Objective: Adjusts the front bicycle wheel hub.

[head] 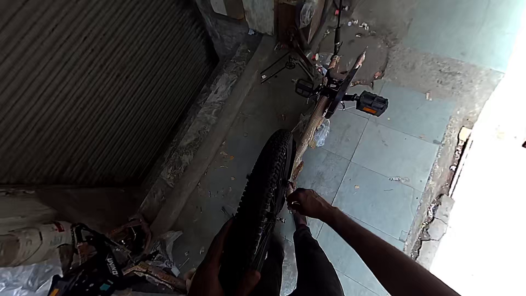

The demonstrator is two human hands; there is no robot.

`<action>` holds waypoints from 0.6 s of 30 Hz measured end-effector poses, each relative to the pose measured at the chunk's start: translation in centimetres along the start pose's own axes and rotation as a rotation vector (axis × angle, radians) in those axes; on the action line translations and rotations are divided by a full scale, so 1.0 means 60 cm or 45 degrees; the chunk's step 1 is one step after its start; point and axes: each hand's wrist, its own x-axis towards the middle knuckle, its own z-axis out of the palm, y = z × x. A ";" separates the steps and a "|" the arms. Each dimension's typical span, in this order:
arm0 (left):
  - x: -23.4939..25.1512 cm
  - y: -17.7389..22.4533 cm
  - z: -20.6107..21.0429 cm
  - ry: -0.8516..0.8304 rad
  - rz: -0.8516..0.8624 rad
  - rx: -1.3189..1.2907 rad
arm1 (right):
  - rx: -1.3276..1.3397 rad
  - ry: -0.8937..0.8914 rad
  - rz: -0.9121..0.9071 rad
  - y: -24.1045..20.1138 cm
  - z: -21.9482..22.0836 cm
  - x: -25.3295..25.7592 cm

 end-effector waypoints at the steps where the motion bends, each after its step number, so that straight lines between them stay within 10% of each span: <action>1: -0.003 -0.004 0.022 0.101 0.001 0.113 | -0.072 -0.090 -0.022 -0.006 -0.014 0.010; 7: 0.016 -0.024 0.053 0.297 0.071 0.269 | -0.291 -0.421 -0.016 -0.043 -0.038 0.059; 18: 0.022 -0.023 0.051 0.293 0.003 0.224 | 0.051 -0.132 0.638 0.025 -0.042 0.105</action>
